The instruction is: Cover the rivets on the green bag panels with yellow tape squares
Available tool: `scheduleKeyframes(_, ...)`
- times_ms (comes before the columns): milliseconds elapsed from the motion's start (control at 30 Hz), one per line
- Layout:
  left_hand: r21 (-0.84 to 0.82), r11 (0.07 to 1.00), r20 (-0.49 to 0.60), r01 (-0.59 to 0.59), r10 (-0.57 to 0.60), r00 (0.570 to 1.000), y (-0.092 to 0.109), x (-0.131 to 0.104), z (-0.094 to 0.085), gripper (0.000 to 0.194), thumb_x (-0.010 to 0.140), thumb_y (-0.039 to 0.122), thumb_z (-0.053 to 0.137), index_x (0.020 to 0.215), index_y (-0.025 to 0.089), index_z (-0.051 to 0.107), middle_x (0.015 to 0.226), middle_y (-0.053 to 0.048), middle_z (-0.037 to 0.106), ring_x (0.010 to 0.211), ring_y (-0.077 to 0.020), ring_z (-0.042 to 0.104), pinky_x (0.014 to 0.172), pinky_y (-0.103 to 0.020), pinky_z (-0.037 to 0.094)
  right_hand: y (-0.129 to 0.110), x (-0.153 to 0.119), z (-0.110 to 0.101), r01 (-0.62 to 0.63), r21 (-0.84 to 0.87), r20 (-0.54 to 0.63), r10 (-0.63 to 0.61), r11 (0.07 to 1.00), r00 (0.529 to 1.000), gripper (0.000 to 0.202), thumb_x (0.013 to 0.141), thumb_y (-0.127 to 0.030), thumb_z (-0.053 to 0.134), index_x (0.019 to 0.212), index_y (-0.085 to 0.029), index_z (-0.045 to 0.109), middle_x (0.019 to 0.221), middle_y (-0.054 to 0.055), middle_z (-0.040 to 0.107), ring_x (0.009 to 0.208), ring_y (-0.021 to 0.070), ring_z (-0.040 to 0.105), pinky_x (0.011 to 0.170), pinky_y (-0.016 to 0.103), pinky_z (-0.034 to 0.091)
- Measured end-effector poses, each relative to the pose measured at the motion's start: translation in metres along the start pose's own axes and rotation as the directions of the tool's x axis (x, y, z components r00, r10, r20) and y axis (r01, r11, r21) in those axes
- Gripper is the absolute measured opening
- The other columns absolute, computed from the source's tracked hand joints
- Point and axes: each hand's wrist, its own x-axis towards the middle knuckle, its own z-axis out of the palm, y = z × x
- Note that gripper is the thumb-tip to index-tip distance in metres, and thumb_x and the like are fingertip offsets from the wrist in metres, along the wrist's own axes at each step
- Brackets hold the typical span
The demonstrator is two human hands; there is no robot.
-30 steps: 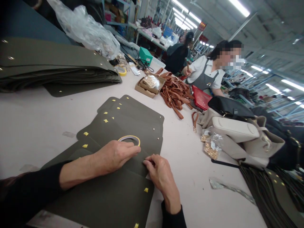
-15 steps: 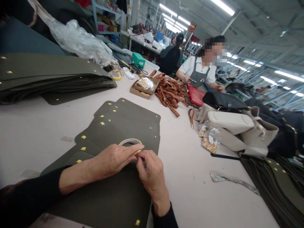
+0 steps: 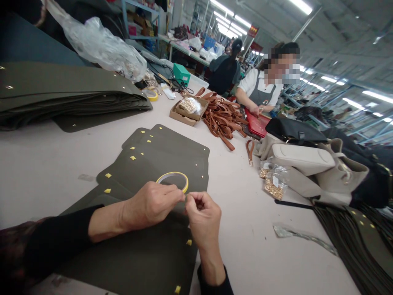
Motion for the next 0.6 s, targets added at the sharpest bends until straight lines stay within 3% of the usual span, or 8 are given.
scheduleKeyframes(100, 0.024, 0.999, 0.001, 0.034, -0.034, 0.999, -0.007, 0.001, 0.009, 0.014, 0.092, 0.013, 0.042, 0.084, 0.018, 0.052, 0.072, 0.001, 0.056, 0.064, -0.013, 0.053, 0.056, -0.024, 0.04, 0.019, 0.017, -0.015, -0.148, 0.066, -0.029, 0.15, 0.987, 0.988, 0.027, 0.07, -0.041, 0.071, 0.072, -0.014, 0.067, 0.055, -0.001, 0.061, 0.049, 0.0116, 0.056, 0.049, 0.024, 0.05)
scheduleKeyframes(300, 0.157, 0.983, 0.177, 0.096, -0.124, 0.976, -0.036, -0.002, 0.032, 0.009, 0.09, 0.013, 0.047, 0.088, 0.016, 0.055, 0.086, -0.006, 0.059, 0.08, -0.0202, 0.052, 0.07, -0.031, 0.043, 0.048, 0.03, -0.034, -0.275, -0.014, 0.145, 0.274, 0.961, 0.951, 0.035, 0.069, -0.047, 0.073, 0.077, -0.013, 0.07, 0.059, 0.0, 0.062, 0.049, 0.0096, 0.054, 0.048, 0.021, 0.047)
scheduleKeyframes(467, 0.117, 0.987, 0.209, 0.109, -0.132, 0.969, -0.038, -0.004, 0.034, 0.01, 0.089, 0.012, 0.046, 0.088, 0.016, 0.055, 0.086, -0.007, 0.058, 0.08, -0.0213, 0.049, 0.07, -0.034, 0.042, 0.048, 0.03, -0.034, -0.269, -0.185, 0.192, 0.303, 0.945, 0.933, 0.033, 0.073, -0.047, 0.068, 0.076, -0.014, 0.068, 0.056, -0.001, 0.059, 0.047, 0.0105, 0.052, 0.046, 0.022, 0.043)
scheduleKeyframes(600, 0.117, 0.987, 0.231, 0.11, -0.134, 0.964, -0.037, -0.005, 0.033, 0.009, 0.088, 0.011, 0.048, 0.089, 0.017, 0.055, 0.087, -0.007, 0.058, 0.081, -0.022, 0.049, 0.071, -0.035, 0.041, 0.043, 0.033, -0.03, -0.116, -0.374, 0.231, 0.214, 0.92, 0.949, 0.028, 0.079, -0.042, 0.059, 0.076, -0.016, 0.068, 0.06, 0.001, 0.063, 0.053, 0.0133, 0.055, 0.05, 0.024, 0.042)
